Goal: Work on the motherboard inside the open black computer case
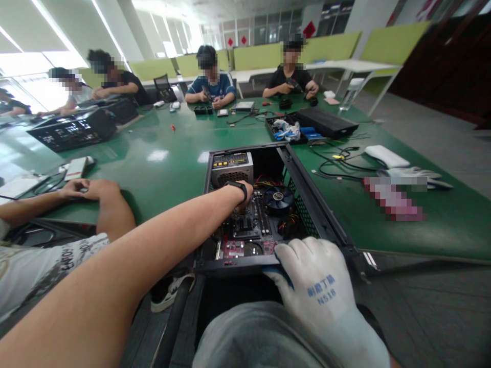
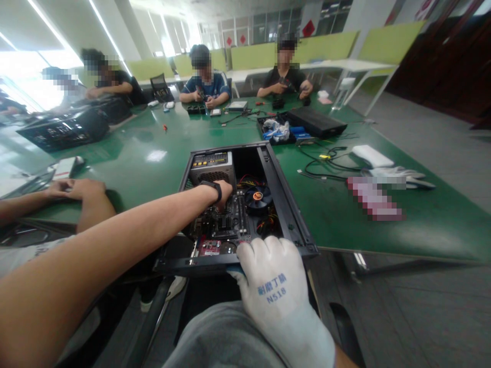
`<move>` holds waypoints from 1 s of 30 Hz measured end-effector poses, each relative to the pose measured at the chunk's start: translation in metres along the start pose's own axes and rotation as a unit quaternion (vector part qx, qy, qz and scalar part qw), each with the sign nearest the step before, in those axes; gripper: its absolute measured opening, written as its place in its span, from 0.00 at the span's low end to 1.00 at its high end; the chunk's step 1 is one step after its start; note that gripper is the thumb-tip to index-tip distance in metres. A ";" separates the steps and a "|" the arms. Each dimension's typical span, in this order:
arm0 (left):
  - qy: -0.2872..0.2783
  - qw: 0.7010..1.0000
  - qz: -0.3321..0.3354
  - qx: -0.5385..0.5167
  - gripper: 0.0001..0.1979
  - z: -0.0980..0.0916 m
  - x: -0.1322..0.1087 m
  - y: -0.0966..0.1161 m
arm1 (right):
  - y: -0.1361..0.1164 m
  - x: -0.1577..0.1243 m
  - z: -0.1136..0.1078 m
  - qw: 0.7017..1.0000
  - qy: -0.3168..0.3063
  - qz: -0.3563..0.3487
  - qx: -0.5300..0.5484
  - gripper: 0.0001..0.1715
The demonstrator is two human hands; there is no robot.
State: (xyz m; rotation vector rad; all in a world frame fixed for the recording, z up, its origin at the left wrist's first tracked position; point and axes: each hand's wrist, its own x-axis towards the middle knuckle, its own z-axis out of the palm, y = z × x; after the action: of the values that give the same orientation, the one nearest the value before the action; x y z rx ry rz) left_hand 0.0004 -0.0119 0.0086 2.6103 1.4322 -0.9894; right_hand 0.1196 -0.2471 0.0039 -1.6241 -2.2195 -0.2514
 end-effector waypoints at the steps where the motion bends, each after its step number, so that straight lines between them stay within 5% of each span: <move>1: 0.000 1.000 0.001 0.000 0.35 0.000 0.000 0.000 | 0.000 0.000 -0.001 1.000 0.001 0.000 -0.001 0.12; 15: -0.003 1.000 0.009 -0.008 0.34 0.007 0.013 -0.006 | 0.000 0.000 0.000 1.000 -0.003 -0.003 -0.004 0.12; 30: -0.012 1.000 0.006 -0.017 0.28 -0.003 -0.003 -0.001 | 0.001 -0.002 0.000 1.000 -0.013 -0.002 -0.005 0.12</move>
State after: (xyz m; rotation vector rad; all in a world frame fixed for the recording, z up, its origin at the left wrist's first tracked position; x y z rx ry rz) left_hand 0.0001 -0.0121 0.0131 2.5721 1.4122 -0.9837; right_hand 0.1209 -0.2484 0.0036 -1.6380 -2.2447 -0.2430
